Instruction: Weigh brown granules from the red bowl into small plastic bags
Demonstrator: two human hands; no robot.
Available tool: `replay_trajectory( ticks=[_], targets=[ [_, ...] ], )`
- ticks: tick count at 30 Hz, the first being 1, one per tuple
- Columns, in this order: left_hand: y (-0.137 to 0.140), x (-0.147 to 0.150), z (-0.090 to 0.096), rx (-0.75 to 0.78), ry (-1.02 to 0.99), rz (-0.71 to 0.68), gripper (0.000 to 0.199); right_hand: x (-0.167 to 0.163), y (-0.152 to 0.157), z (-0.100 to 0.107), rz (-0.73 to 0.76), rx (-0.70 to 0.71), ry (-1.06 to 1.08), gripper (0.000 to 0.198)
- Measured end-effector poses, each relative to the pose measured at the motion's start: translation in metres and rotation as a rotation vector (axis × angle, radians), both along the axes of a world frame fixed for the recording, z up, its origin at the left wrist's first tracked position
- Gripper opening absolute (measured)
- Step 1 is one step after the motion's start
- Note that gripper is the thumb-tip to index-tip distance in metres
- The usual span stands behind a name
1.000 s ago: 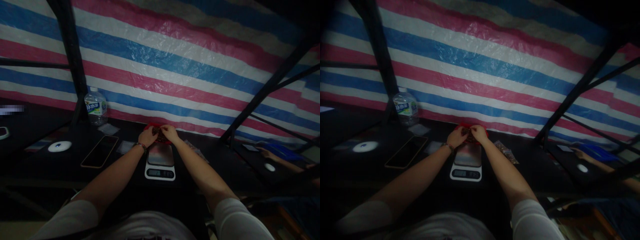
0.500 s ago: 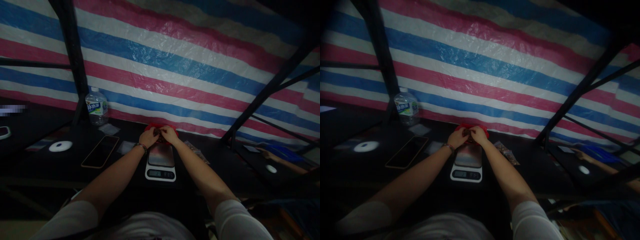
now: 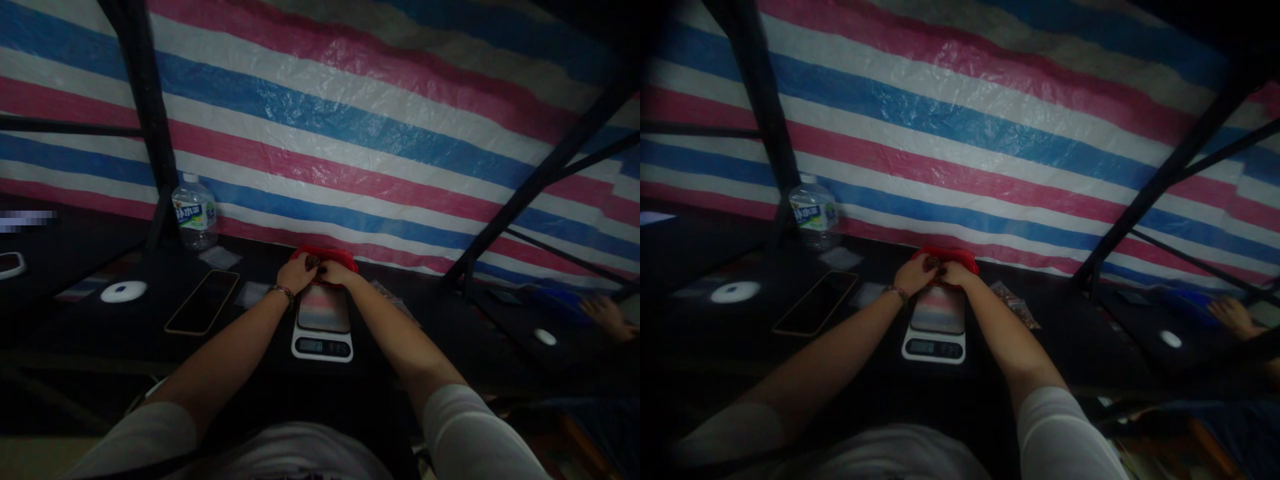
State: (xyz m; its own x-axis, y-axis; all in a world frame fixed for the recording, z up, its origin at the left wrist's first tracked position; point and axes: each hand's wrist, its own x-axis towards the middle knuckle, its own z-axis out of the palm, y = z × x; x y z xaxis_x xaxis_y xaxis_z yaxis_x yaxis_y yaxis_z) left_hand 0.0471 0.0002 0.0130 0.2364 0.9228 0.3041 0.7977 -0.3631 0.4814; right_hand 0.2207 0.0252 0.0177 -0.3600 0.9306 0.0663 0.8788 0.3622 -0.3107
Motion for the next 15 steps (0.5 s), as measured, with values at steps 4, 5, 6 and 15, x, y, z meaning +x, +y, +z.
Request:
replay_trajectory(
  ticks=[4, 5, 6, 15],
  targets=[
    [0.000, -0.001, -0.001, 0.012, 0.016, 0.004, 0.047, -0.003, 0.007, 0.000, 0.011, 0.020, -0.043, 0.019],
    [0.001, -0.001, -0.002, 0.008, 0.019, 0.005, 0.047, -0.002, 0.009, 0.001, 0.008, 0.028, -0.049, 0.020],
    [0.001, -0.001, -0.002, 0.002, 0.021, 0.004, 0.047, -0.001, 0.010, 0.003, 0.004, 0.037, -0.051, 0.021],
    [0.004, -0.002, -0.006, -0.036, 0.072, -0.024, 0.044, 0.008, 0.011, 0.031, -0.089, 0.159, 0.129, 0.025]
  ],
)
